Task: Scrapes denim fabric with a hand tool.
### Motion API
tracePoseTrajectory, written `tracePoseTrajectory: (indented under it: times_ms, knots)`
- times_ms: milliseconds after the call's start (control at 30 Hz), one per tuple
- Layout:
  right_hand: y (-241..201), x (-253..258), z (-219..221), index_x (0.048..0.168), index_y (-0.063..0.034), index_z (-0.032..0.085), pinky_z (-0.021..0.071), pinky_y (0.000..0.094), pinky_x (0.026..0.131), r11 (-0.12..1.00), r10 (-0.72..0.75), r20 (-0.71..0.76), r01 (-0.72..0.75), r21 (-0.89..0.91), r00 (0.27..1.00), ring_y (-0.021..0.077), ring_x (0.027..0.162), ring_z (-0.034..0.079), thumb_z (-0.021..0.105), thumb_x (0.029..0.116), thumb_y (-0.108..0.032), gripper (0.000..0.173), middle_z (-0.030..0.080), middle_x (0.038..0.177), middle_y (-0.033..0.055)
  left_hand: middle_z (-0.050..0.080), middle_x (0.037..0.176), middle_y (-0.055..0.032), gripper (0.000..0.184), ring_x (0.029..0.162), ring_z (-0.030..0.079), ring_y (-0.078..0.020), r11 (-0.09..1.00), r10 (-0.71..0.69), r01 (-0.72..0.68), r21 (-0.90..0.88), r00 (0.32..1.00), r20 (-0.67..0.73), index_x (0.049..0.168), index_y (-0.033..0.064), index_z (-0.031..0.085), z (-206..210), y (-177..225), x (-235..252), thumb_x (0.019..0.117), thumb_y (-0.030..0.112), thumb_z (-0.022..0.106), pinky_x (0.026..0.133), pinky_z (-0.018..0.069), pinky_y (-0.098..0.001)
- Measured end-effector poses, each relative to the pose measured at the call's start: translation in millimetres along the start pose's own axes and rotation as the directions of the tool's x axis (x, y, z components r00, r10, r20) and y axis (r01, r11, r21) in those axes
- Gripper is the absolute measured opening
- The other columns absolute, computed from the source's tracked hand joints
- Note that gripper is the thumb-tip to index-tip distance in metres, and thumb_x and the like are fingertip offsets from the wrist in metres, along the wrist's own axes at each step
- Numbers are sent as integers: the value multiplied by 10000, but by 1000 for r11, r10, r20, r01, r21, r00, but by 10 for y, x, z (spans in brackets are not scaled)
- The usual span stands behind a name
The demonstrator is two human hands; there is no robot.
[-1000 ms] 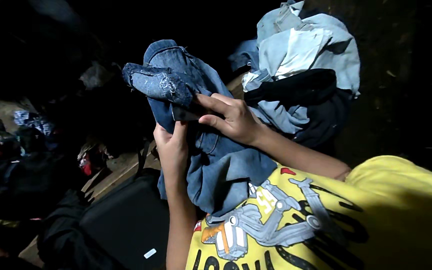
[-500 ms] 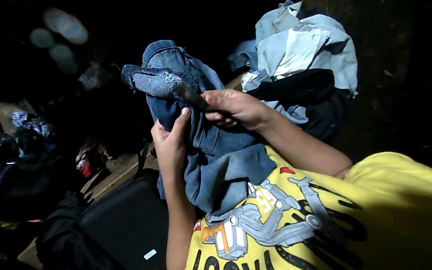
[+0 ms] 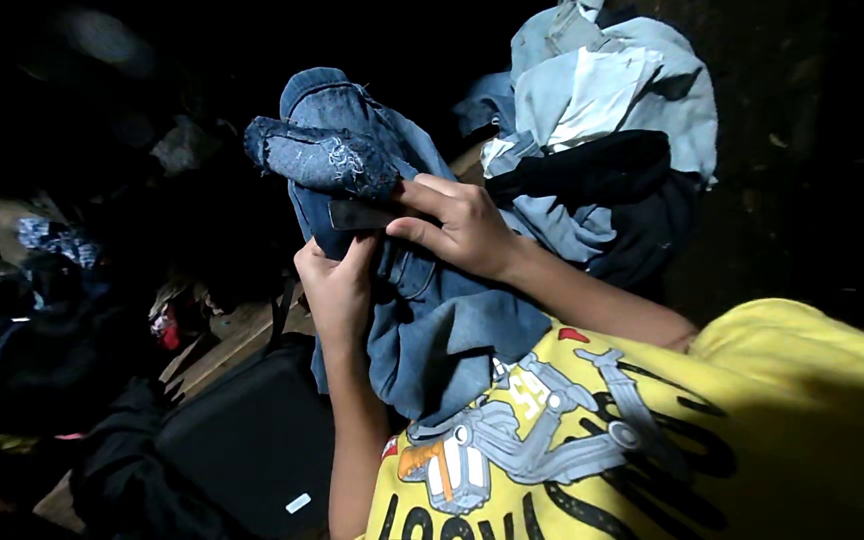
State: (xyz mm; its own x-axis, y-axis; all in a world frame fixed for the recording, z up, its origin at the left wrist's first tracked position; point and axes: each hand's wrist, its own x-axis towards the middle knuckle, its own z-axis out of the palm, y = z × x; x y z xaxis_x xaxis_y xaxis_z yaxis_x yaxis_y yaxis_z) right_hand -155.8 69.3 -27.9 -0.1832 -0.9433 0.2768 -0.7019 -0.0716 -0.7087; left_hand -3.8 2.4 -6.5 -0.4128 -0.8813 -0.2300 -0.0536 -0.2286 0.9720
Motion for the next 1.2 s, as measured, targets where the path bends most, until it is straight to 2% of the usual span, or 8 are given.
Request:
tracePoseTrajectory:
  times_ms: [200, 333, 433, 533, 633, 733, 1000, 1200]
  knots:
    - [-92, 24, 58, 1050, 36, 736, 517, 167, 751, 818, 268, 27, -242, 523, 963, -12, 795, 623, 566, 1035, -155, 257, 702, 886, 19, 684, 757, 149, 73, 665, 647, 52, 998, 48, -48, 44, 999, -3, 914, 172, 688, 3, -55, 2, 965, 120, 687, 631, 556, -144]
    - [-71, 188, -181, 900, -139, 543, 278, 116, 410, 195, 329, 571, -646, 738, 752, -44, 451, 348, 358, 1111, -245, 301, 450, 593, -106, 686, 746, 139, 86, 649, 647, 42, 1000, 12, -13, 29, 1000, 9, 905, 182, 688, -19, -28, 3, 970, 126, 679, 615, 557, -147]
    - [48, 180, -275, 977, -161, 510, 312, 110, 413, 78, 219, 673, -701, 709, 706, -38, 461, 374, 364, 1107, -360, 279, 460, 627, -103, 690, 745, 138, 89, 647, 653, 34, 1000, -25, 25, 1, 1000, 5, 906, 196, 685, -18, 1, 2, 971, 137, 668, 609, 560, -152]
    - [109, 111, -352, 1325, -149, 533, 344, 107, 441, 158, 232, 596, -635, 757, 769, -57, 515, 408, 607, 1009, -383, 400, 484, 685, -156, 709, 824, 140, 77, 725, 672, 37, 996, -67, 68, -60, 998, 14, 999, 203, 673, -35, 36, -11, 1004, 147, 620, 673, 575, -156]
    - [86, 119, -410, 1222, -51, 649, 396, 127, 455, 416, 406, 403, -559, 717, 820, -39, 507, 453, 443, 1041, -104, 279, 520, 669, -120, 704, 873, 127, 132, 809, 678, 33, 990, -88, 87, -115, 996, -4, 1065, 156, 620, -7, 72, -9, 1021, 63, 536, 755, 580, -170]
    - [136, 182, -353, 1229, -43, 694, 471, 157, 676, 814, 380, 156, -410, 412, 912, -6, 795, 560, 546, 1027, -171, 281, 634, 1060, 13, 698, 922, 124, 128, 859, 677, 33, 991, -85, 85, -99, 996, 8, 1121, 139, 599, -21, 56, -3, 1042, 86, 513, 811, 580, -181]
    - [217, 88, -93, 942, -4, 692, 498, 217, 717, 878, 346, 175, -384, 286, 922, 46, 767, 594, 659, 966, -183, 183, 650, 872, 52, 704, 866, 138, 65, 789, 679, 43, 987, -149, 145, -71, 988, -50, 1074, 199, 630, -59, 81, -6, 1019, 209, 595, 730, 582, -165]
    - [234, 8, -363, 1337, 44, 605, 567, 346, 789, 995, 59, 54, -63, 79, 997, 159, 933, 697, 336, 1104, -426, 589, 720, 1134, 150, 738, 877, 87, 146, 780, 708, -7, 969, -157, 151, -195, 987, -19, 1059, 181, 659, -52, 99, -13, 926, 171, 719, 713, 607, -198]
